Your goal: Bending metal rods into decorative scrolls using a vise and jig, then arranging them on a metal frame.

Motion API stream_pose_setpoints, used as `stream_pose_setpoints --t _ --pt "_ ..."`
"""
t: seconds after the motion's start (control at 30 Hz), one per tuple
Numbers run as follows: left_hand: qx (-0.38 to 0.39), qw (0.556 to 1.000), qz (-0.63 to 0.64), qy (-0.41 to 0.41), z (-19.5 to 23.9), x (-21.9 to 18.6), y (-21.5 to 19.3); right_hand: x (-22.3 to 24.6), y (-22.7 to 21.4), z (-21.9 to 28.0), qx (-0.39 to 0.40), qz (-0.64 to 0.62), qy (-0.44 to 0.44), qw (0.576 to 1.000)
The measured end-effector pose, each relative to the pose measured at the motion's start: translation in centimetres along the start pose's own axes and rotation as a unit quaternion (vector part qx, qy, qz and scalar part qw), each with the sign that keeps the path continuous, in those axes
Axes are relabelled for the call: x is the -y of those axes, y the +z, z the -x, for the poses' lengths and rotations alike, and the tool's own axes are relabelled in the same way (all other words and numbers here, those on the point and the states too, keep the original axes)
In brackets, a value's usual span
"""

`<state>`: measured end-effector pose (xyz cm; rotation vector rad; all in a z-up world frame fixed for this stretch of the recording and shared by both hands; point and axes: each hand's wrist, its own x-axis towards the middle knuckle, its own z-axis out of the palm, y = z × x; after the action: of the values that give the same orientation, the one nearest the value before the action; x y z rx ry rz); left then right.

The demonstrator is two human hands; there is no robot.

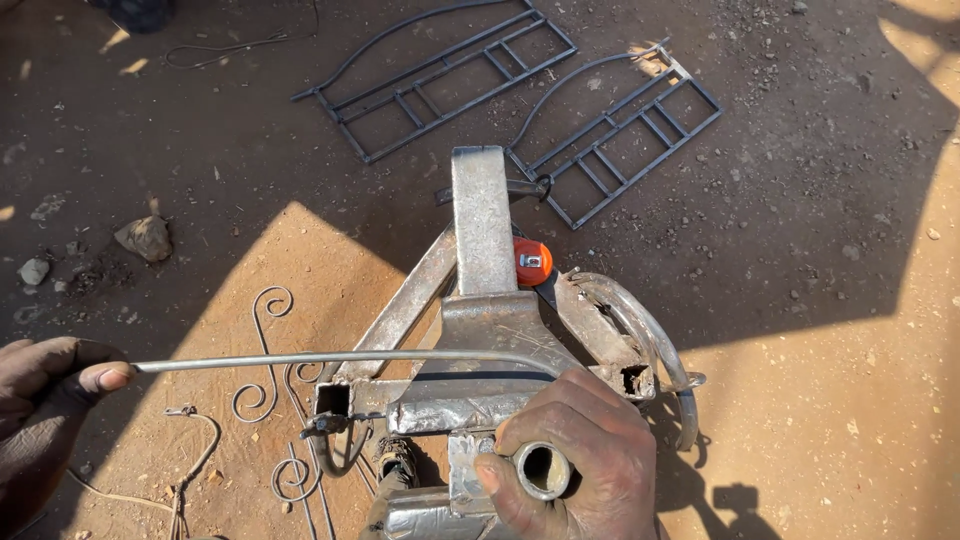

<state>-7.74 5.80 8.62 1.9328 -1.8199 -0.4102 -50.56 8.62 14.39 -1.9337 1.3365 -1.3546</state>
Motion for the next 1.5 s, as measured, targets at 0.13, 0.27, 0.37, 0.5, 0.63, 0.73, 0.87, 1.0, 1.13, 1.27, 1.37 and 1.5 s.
stream_pose_setpoints --t 0.13,0.27,0.37,0.5,0.63,0.73,0.87,1.0,1.13,1.27,1.37,1.5 --pt "-0.046 0.998 -0.021 -0.041 3.3 -0.4 0.2 -0.1 0.0 0.3 -0.018 -0.012 0.007 1.0" --pt "-0.075 0.996 -0.035 -0.018 5.5 1.0 0.5 -0.7 0.0 0.6 -0.003 0.008 0.044 0.999" --pt "-0.077 0.995 0.01 -0.059 7.4 4.3 1.5 -0.4 -0.1 0.0 -0.003 -0.007 0.024 1.0" --pt "0.07 0.989 0.133 0.005 7.4 6.2 -0.1 -0.4 -0.5 -1.1 0.024 -0.046 -0.05 0.997" --pt "-0.1 0.99 -0.061 -0.076 10.3 4.3 1.3 -1.4 -0.1 -0.5 -0.004 -0.043 -0.087 0.995" --pt "-0.099 0.994 -0.038 -0.031 7.5 1.0 0.2 -2.1 -0.4 -0.3 0.024 -0.058 -0.109 0.992" --pt "-0.07 0.997 -0.003 -0.045 6.7 -0.5 0.0 -1.5 -1.0 0.7 0.001 -0.006 -0.079 0.997" --pt "-0.059 0.984 -0.151 -0.075 6.8 -2.6 -0.9 -1.1 -1.1 3.9 0.003 0.109 0.075 0.991" --pt "-0.013 0.975 -0.19 -0.118 6.5 -4.7 -1.5 -1.5 -0.5 5.8 -0.015 0.124 0.171 0.977" --pt "-0.003 0.98 -0.162 -0.119 6.6 -6.1 -1.5 -0.5 -0.5 4.4 -0.02 0.185 0.117 0.976" --pt "-0.013 0.98 -0.164 -0.111 7.6 -6.0 -1.0 -1.0 0.0 4.8 -0.041 0.177 0.118 0.976" --pt "-0.03 0.979 -0.178 -0.097 9.2 -5.1 0.0 -0.3 0.8 5.2 -0.1 0.221 0.162 0.957"
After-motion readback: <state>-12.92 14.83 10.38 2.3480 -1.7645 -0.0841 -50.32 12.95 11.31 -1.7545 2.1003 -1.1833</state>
